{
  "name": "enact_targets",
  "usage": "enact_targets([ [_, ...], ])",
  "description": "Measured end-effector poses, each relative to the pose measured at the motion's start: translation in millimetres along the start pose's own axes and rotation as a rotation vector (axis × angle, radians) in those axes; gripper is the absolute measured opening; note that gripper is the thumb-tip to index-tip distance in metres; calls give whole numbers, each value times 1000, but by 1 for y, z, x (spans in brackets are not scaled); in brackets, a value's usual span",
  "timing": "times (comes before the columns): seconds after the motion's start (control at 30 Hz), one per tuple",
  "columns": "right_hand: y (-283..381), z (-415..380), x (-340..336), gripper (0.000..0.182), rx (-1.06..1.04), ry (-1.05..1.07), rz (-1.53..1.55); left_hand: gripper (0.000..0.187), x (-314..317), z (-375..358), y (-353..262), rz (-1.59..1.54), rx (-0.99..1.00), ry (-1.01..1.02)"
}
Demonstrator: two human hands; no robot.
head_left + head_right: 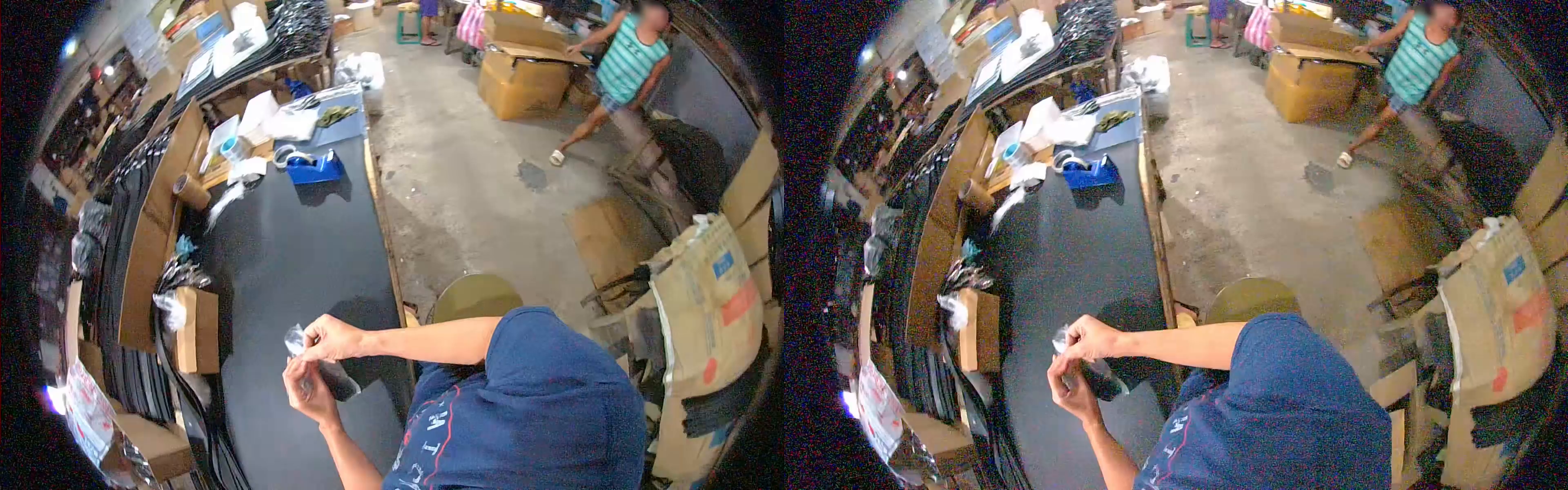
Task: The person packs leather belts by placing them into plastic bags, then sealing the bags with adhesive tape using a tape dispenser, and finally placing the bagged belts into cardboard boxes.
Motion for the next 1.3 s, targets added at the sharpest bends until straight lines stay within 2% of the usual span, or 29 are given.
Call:
enact_targets([
  [0.03,-6,-2,2,18,49,20,135,14,-2,-1,1,-9,7,9],
  [0.17,-11,-2,6,12,16,-49,287,12,-3,1,-4,-100,47,13],
  [0.23,-6,-2,7,13,15,-83,307,10,-6,1,3,-133,-32,-19],
  [0.37,-8,-2,12,11,8,-82,341,9,-7,0,14,-112,17,-33],
  [0.4,-1,-7,7,10,11,-145,278,10,-4,2,12,-79,20,9],
  [0.47,0,-10,4,7,33,-201,178,16,-7,1,7,-12,-31,-80],
  [0.5,-4,-9,3,6,46,-200,143,19,-8,-1,7,73,-36,-55],
  [0.53,2,-11,6,5,136,-181,81,18,-12,-2,2,106,-34,-64],
  [0.57,-5,-10,11,5,129,-179,172,20,-16,-2,-6,155,6,-88],
  [0.63,2,-5,22,7,41,-25,8,20,-26,2,-12,20,61,-112],
  [0.77,-14,11,55,9,71,61,100,19,-53,-17,9,-61,-143,-253],
  [0.83,-32,23,63,8,195,67,220,18,-61,-25,17,26,-248,-298],
  [0.97,-38,29,73,10,298,146,239,18,-69,-32,16,108,-346,-354],
  [1.03,-43,32,78,10,338,174,255,17,-69,-30,14,111,-311,-370],
  [1.13,-45,37,76,11,295,157,359,17,-66,-26,20,159,-341,-433],
  [1.23,-36,46,73,11,269,163,323,17,-63,-18,22,165,-382,-459],
  [1.3,-27,51,67,11,203,160,293,16,-58,-12,26,9,-449,-429],
])
Point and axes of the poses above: each hand's wrist, its own z-axis towards the middle knuckle, its own x-axis out of the palm, y = z × x, the point moved 8 cm from there along z, towards the middle knuckle, and after that the axes turned 2 degrees about z, right-handed, at the moved point
